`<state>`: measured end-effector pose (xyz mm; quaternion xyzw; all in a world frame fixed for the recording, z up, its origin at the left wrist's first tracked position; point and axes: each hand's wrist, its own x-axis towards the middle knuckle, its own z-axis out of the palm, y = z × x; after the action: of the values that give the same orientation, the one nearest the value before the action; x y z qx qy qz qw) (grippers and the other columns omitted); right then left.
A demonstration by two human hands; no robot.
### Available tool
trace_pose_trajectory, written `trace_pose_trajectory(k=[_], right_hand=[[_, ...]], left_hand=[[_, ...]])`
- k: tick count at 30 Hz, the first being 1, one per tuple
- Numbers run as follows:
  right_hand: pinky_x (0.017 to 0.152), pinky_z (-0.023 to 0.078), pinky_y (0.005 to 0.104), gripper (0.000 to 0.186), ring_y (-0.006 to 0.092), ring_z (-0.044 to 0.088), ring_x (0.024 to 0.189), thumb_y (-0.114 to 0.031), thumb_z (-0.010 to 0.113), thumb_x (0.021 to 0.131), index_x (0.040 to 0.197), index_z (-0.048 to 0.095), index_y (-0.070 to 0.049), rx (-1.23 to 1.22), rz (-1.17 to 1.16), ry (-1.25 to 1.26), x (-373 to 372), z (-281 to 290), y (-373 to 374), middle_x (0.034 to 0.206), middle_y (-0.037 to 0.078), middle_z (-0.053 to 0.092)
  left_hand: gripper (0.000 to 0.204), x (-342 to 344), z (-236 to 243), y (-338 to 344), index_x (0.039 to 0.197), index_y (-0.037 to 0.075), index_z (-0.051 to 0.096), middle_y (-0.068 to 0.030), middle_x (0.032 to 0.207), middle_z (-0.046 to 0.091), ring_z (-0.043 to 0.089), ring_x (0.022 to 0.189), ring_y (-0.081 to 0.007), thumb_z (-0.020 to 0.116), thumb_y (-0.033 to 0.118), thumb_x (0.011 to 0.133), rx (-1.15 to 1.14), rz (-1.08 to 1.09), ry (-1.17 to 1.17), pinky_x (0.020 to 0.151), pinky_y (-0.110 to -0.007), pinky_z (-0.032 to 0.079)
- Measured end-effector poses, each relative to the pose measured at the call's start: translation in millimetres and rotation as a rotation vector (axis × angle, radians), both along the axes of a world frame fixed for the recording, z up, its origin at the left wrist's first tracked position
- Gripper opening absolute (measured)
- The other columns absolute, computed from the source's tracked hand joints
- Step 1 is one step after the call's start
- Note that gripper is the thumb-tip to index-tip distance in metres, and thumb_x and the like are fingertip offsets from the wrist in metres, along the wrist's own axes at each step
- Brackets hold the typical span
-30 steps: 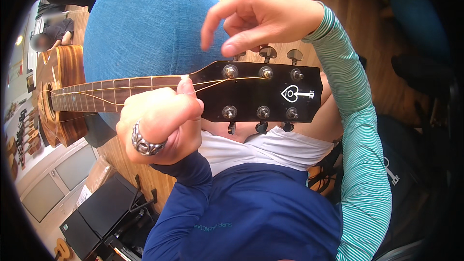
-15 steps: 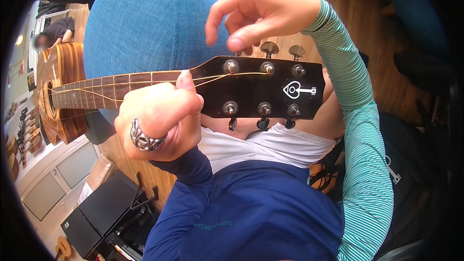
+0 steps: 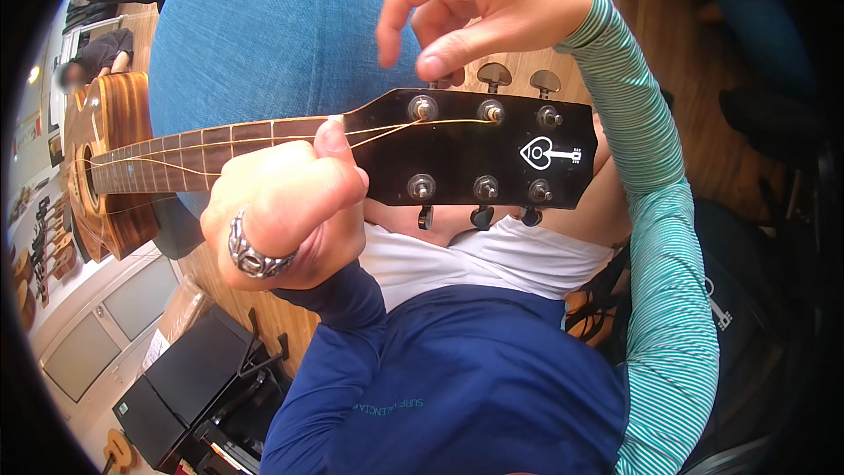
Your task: The person strings an acoustic guitar by threading a new string through the headstock, winding it around the tuning peg, and tightening it. They repeat this process for multiple strings, occasionally plucking them to check tension.
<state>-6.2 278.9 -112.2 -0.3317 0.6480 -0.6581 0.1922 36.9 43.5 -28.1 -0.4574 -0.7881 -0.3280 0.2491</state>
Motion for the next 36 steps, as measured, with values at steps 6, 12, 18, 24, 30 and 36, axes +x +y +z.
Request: trace_pose_trajectory(k=[6, 12, 18, 24, 30, 36], right_hand=[[0.076, 0.054, 0.0215, 0.033, 0.0078, 0.065, 0.084, -0.019, 0.074, 0.091, 0.116, 0.065, 0.001, -0.338, 0.273, -0.253, -10, -27, 4, 0.095, 0.005, 0.071], [0.073, 0.055, 0.022, 0.031, 0.0077, 0.065, 0.081, -0.023, 0.071, 0.094, 0.112, 0.065, 0.002, -0.056, 0.298, -0.183, -22, -20, 2, 0.093, 0.004, 0.07], [0.076, 0.056, 0.0222, 0.026, 0.0087, 0.066, 0.082, -0.018, 0.072, 0.093, 0.11, 0.067, 0.002, -0.317, 0.211, -0.303, -7, -18, 6, 0.093, 0.005, 0.071], [0.079, 0.056, 0.0229, 0.028, 0.0107, 0.067, 0.087, -0.013, 0.074, 0.09, 0.113, 0.068, 0.002, -0.324, 0.188, -0.166, -11, -29, 7, 0.097, 0.006, 0.07], [0.07, 0.05, 0.0241, 0.025, 0.0069, 0.057, 0.081, -0.026, 0.07, 0.095, 0.097, 0.068, -0.001, -0.223, 0.254, -0.131, -21, -40, -6, 0.092, 0.001, 0.064], [0.073, 0.049, 0.0231, 0.023, 0.0073, 0.057, 0.084, -0.02, 0.072, 0.094, 0.109, 0.066, -0.003, -0.394, 0.306, -0.208, -14, -32, -3, 0.094, 0.0, 0.062]], left_hand=[[0.033, -3, 2, -1, 0.076, 0.009, 0.057, -0.0079, 0.058, 0.059, 0.057, 0.048, -0.0157, 0.075, -0.019, 0.071, -0.012, -0.049, 0.012, 0.052, -0.026, 0.047], [0.034, -4, -3, -6, 0.085, 0.005, 0.052, -0.01, 0.061, 0.06, 0.057, 0.05, -0.0132, 0.073, -0.02, 0.075, -0.034, -0.028, 0.018, 0.054, -0.027, 0.051], [0.034, -4, -4, -7, 0.085, 0.005, 0.052, -0.0095, 0.061, 0.059, 0.058, 0.051, -0.0133, 0.073, -0.02, 0.075, -0.018, -0.017, 0.005, 0.055, -0.027, 0.052], [0.035, -3, -5, -6, 0.084, 0.005, 0.051, -0.0072, 0.064, 0.057, 0.06, 0.053, -0.0143, 0.074, -0.02, 0.074, -0.004, 0.001, 0.014, 0.054, -0.028, 0.053], [0.031, -1, -13, 1, 0.072, 0.008, 0.06, -0.0065, 0.06, 0.061, 0.061, 0.05, -0.0168, 0.076, -0.018, 0.07, 0.189, 0.046, -0.037, 0.054, -0.027, 0.051], [0.032, -2, -11, -3, 0.078, 0.006, 0.055, -0.0076, 0.063, 0.059, 0.062, 0.052, -0.0169, 0.076, -0.018, 0.072, 0.121, 0.046, -0.024, 0.054, -0.028, 0.054]])
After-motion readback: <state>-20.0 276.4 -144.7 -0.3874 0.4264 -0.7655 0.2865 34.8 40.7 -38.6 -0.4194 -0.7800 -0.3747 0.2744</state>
